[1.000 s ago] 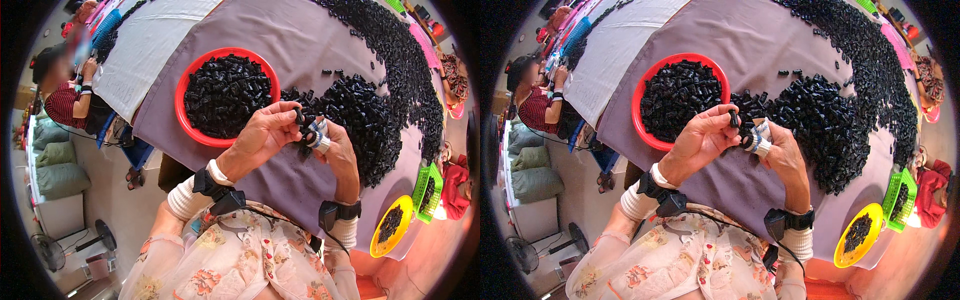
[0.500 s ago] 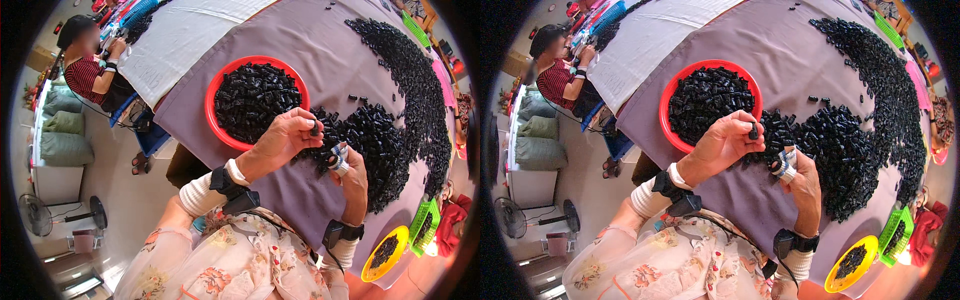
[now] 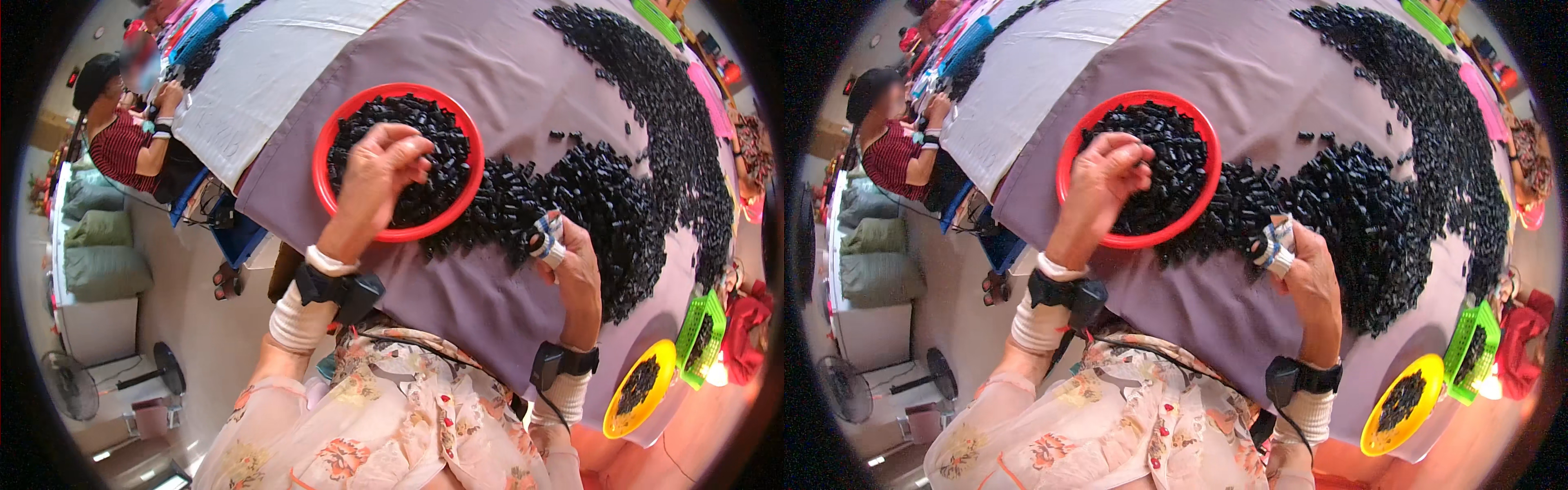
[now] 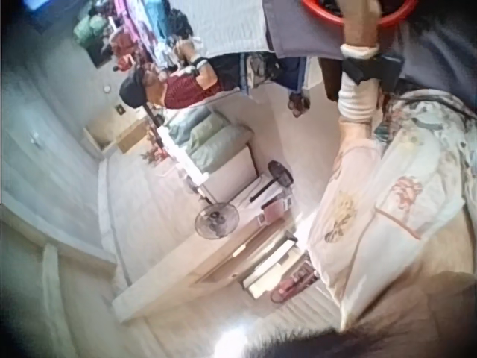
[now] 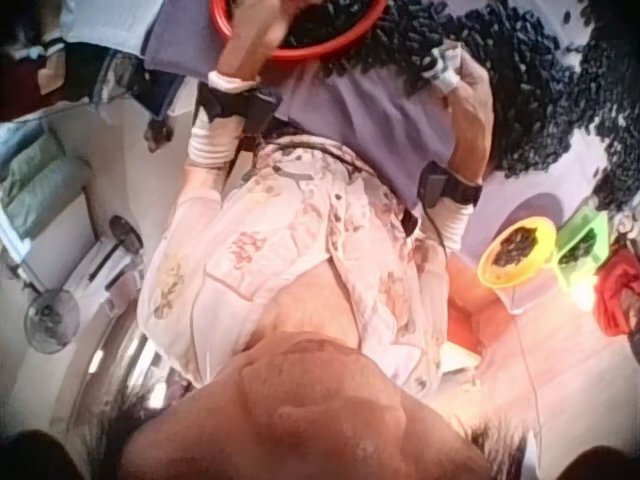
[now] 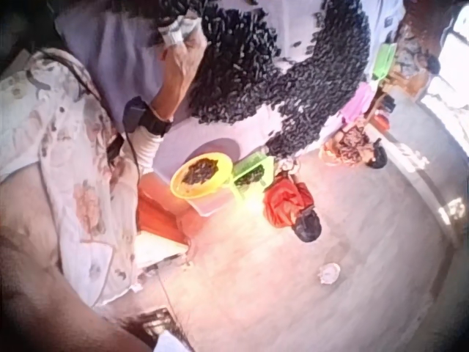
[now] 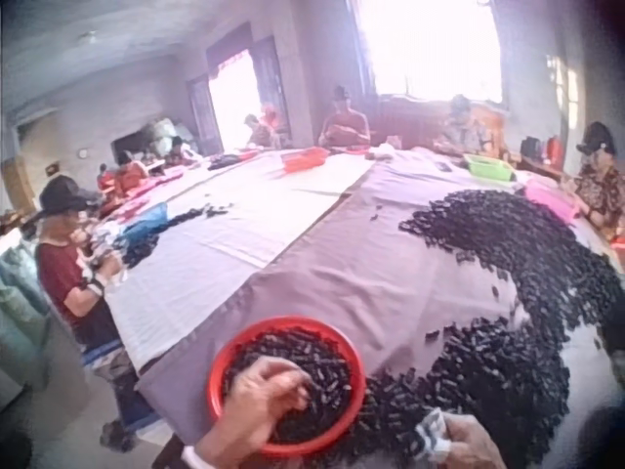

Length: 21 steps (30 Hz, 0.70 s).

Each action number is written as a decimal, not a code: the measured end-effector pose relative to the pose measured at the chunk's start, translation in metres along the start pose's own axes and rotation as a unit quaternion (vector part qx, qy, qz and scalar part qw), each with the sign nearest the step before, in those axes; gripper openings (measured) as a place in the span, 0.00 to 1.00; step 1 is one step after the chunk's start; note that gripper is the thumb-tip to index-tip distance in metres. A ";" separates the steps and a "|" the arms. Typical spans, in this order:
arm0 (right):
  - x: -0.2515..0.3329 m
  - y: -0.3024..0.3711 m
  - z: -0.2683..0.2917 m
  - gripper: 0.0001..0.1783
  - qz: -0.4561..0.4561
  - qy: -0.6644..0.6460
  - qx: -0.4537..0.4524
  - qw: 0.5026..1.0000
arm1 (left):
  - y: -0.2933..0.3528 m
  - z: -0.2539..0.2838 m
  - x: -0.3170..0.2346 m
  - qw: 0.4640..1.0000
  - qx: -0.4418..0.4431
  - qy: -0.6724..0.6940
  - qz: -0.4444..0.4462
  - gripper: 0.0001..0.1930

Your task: Assemble small black plastic components by hand and organize them on a workbench.

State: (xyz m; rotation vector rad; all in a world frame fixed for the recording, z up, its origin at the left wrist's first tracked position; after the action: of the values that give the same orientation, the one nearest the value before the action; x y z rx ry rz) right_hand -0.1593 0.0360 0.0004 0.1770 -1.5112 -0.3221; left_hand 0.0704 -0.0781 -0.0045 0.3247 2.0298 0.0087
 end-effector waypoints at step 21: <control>-0.015 0.009 0.046 0.11 0.026 -0.037 -0.050 0.998 | 0.025 -0.093 0.089 0.728 0.259 -0.597 -0.214 0.09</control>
State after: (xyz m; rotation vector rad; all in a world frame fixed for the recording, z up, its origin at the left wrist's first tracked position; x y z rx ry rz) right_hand -0.2041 0.0534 -0.0083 0.0467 -1.5655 -0.3644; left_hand -0.0433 -0.0209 -0.0348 0.1116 0.7104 -0.8593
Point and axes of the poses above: each hand's wrist, its own y-axis away from the middle knuckle, its own z-axis out of the back of the hand, x = y × z, the point moved 3 cm from there along -y, towards the middle knuckle, and after that the axes turned 2 degrees about -z, right-handed, at the moved point
